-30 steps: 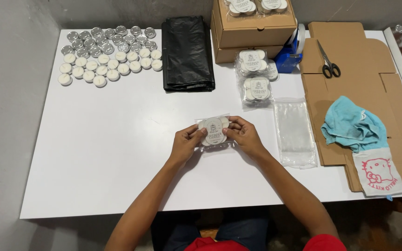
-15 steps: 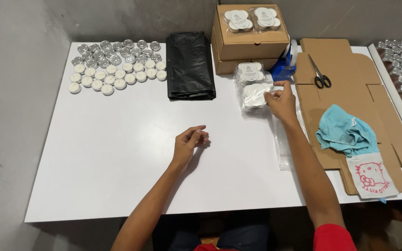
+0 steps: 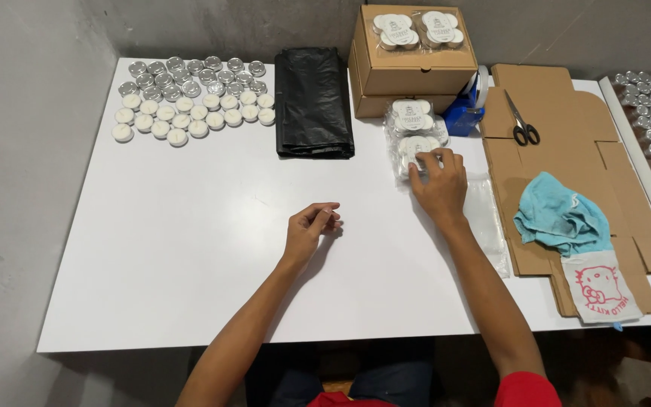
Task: Cleaning the bases of small white candles using a blue cloth on a production table.
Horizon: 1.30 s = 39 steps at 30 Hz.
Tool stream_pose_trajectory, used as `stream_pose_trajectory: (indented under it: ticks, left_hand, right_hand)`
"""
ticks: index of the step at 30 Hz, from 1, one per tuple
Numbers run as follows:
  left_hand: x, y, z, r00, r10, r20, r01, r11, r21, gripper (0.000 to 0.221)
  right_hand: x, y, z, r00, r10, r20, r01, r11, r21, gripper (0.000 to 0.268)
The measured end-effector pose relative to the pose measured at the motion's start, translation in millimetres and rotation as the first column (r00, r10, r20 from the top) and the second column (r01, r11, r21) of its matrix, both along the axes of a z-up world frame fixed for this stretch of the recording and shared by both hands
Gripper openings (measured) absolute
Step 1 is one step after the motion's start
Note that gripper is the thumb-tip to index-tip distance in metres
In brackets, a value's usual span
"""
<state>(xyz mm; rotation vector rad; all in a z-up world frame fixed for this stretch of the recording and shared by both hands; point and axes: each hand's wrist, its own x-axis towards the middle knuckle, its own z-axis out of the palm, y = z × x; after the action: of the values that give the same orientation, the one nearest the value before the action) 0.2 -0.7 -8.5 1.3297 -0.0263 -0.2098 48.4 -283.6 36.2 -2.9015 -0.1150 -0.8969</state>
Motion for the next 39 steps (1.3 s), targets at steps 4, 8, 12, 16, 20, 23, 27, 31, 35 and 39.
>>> stream_pose_trajectory:
  ticks: [4, 8, 12, 16, 20, 23, 27, 31, 35, 39]
  left_hand:
    - [-3.1, 2.8, 4.8, 1.0, -0.003, 0.0, 0.003, 1.0, 0.005, 0.026]
    - [-2.8, 2.6, 10.3, 1.0, 0.017, -0.02, -0.018, 0.999, -0.028, 0.026]
    - [-1.9, 2.4, 6.5, 0.999, 0.031, -0.037, -0.031, 0.999, -0.019, 0.028]
    - [-0.4, 0.9, 3.7, 0.999, 0.02, -0.049, -0.02, 1.0, -0.013, 0.029]
    - [-1.7, 0.6, 4.8, 0.998, 0.042, -0.049, -0.042, 0.999, -0.012, 0.028]
    - [-2.1, 0.5, 6.6, 0.997, 0.058, -0.043, -0.059, 0.998, -0.028, 0.027]
    - [0.0, 0.2, -2.0, 0.998, 0.055, -0.035, -0.056, 0.998, -0.028, 0.027]
    - [-3.0, 0.1, 0.8, 0.996, 0.071, -0.047, -0.074, 0.996, -0.049, 0.026]
    - [-2.2, 0.5, 5.1, 0.996, 0.079, -0.051, -0.082, 0.995, -0.06, 0.026]
    - [-4.1, 0.2, 5.9, 0.996, 0.081, -0.038, -0.083, 0.996, -0.044, 0.026]
  right_hand:
    - [3.7, 2.5, -5.8, 1.0, -0.011, 0.019, 0.011, 1.0, -0.005, 0.019]
    - [-6.1, 1.1, -0.7, 0.997, 0.017, 0.082, -0.025, 0.994, 0.105, 0.025]
    - [-38.8, -25.8, 3.6, 0.983, -0.02, 0.183, -0.032, 0.96, 0.279, 0.021]
    - [-72.8, -110.3, 1.0, 0.967, -0.092, 0.236, 0.046, 0.98, 0.192, 0.012]
    - [-109.6, -201.4, -0.8, 0.907, -0.412, 0.085, 0.409, 0.911, 0.045, 0.014]
    - [-134.6, -217.5, 22.6, 0.806, -0.588, -0.073, 0.592, 0.801, 0.085, 0.031]
    - [-140.2, -238.4, 3.4, 0.764, -0.586, -0.271, 0.637, 0.751, 0.172, 0.035]
    - [-137.2, -264.6, -26.1, 0.745, -0.64, -0.188, 0.665, 0.734, 0.137, 0.018]
    - [-149.1, -238.7, 7.1, 0.859, -0.508, 0.071, 0.412, 0.766, 0.493, 0.01]
    - [-161.6, -224.4, 32.4, 0.916, -0.392, 0.089, 0.142, 0.522, 0.841, 0.008]
